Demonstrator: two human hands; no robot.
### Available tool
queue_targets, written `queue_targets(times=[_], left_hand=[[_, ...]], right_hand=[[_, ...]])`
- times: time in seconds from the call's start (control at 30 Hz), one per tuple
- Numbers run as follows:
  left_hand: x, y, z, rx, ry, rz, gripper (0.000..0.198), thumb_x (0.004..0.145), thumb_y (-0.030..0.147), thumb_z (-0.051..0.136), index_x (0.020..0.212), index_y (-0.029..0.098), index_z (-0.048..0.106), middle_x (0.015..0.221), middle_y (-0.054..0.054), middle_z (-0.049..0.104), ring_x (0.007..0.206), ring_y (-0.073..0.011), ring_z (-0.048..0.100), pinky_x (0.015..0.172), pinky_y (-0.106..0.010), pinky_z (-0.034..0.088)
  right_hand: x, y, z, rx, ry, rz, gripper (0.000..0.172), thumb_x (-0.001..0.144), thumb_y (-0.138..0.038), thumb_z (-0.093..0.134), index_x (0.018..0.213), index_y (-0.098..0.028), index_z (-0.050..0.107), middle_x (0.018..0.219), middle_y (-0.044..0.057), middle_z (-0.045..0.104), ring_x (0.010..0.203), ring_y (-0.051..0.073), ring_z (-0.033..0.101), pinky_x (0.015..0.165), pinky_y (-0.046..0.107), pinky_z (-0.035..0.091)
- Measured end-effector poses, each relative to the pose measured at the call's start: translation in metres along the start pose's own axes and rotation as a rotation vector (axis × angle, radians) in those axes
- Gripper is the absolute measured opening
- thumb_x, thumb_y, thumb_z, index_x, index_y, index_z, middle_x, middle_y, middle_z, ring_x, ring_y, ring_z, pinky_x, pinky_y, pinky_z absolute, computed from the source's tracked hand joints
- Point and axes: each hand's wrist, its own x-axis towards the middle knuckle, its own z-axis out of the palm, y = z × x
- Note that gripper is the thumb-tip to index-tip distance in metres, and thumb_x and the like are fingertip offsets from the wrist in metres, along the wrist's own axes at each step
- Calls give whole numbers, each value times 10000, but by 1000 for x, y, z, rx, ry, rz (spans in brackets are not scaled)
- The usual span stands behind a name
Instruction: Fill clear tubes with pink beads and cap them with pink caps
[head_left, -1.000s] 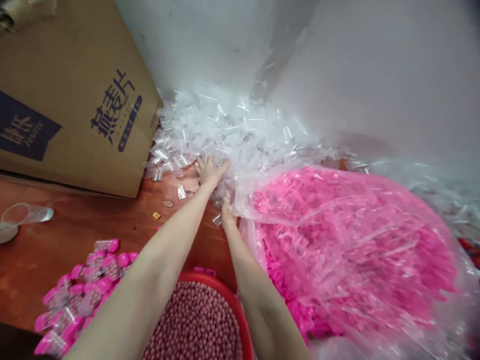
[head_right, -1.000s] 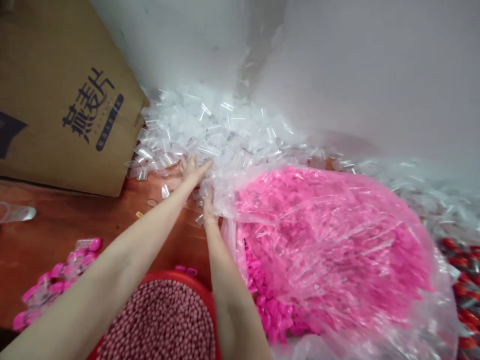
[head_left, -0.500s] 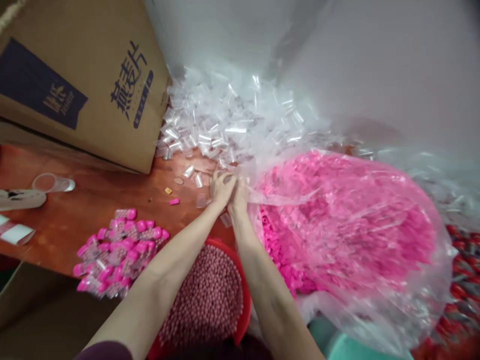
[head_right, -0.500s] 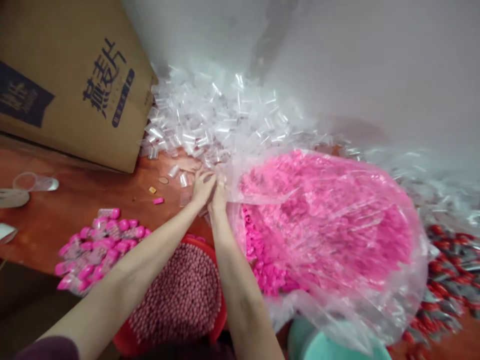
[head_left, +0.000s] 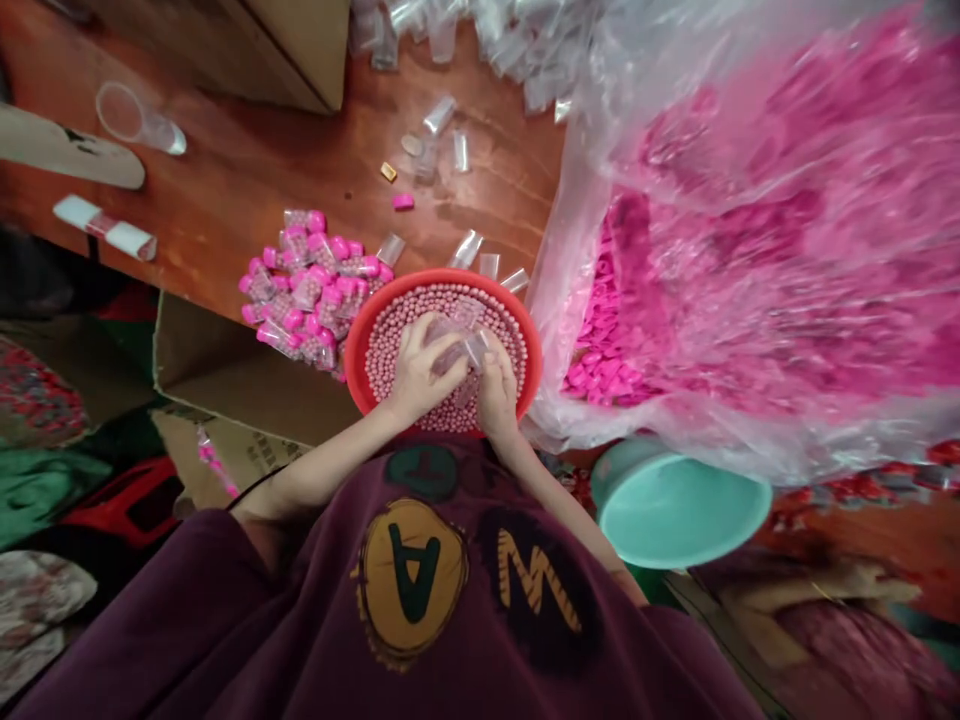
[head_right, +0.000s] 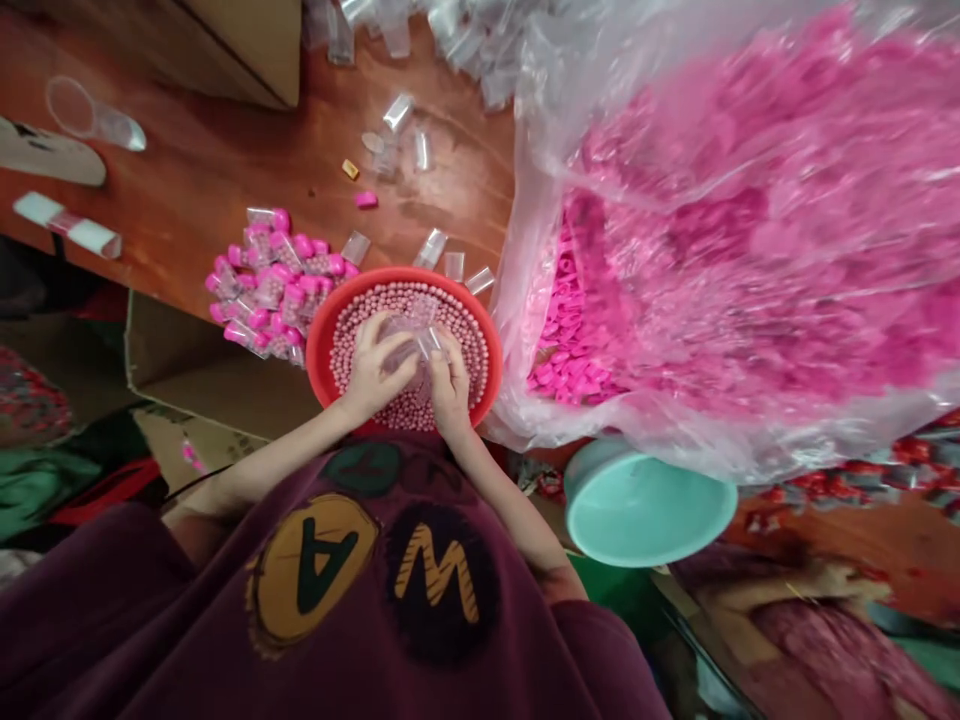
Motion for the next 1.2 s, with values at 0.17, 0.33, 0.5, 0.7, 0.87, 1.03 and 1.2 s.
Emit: queue_targets(times=[0.17, 0.33, 0.5, 0.7, 0.87, 1.03, 1.2], left_hand=[[-41, -50, -14, 200, -364, 72, 219, 922, 339, 815, 1105, 266, 909, 1636, -161, 687, 1527, -460, 569, 1341, -730, 312], [-49, -48, -16, 259, -481, 127, 235, 973, 355, 757, 814, 227, 874, 1603, -144, 740, 1604, -465, 543, 1351, -785, 249], [-31, -43, -17, 321, -459, 67, 365, 1049, 269, 608, 756, 202, 815, 1440, -124, 830, 1435, -367, 692, 1307, -701, 397], [12, -40, -2, 420, -231, 173, 537, 1049, 57, 474, 1541, 91, 686, 1673, -217, 643, 1439, -324, 659, 1249, -488, 516], [37, -21, 10, 593, -467, 180, 461, 1098, 68, 395, 1411, 72, 733, 1439, -214, 738, 1323, -313, 704, 1160, -412, 557], [50, -12, -10, 673, -468, 75, 395, 1117, 154, 444, 1365, 66, 739, 1460, -234, 693, 1236, -354, 746, 1027, -413, 585], [61, -15, 2, 663, -350, 11, 510, 1075, 46, 284, 1269, 41, 755, 1472, -289, 662, 1266, -399, 707, 1042, -460, 551]], right_hand=[[-13, 33, -21, -471, -267, -13, 344, 968, -316, 687, 1255, -214, 848, 1598, 169, 715, 1575, 368, 578, 1353, 663, 430], [9, 3, -21, -708, -418, -51, 316, 1077, -340, 660, 1292, -193, 837, 1396, 159, 820, 1358, 355, 720, 1219, 598, 526], [44, -17, 17, -907, -262, -95, 567, 1108, -339, 631, 1612, -78, 622, 1550, 257, 728, 1427, 432, 675, 1228, 612, 509], [58, 15, 24, -531, -238, -122, 554, 932, -114, 627, 1483, -133, 678, 1437, 200, 736, 1326, 334, 699, 1223, 544, 543], [64, 36, 19, -86, -128, 95, 327, 826, -165, 644, 1150, -212, 640, 1036, 48, 759, 874, 204, 736, 899, 397, 668], [53, 32, 19, -43, -50, 82, 179, 912, -286, 680, 1082, -228, 693, 1178, 84, 807, 1050, 218, 778, 1064, 418, 649], [31, 35, -38, -91, 144, -177, 331, 1059, -487, 610, 1233, -251, 762, 1132, 71, 820, 999, 220, 771, 985, 402, 656]])
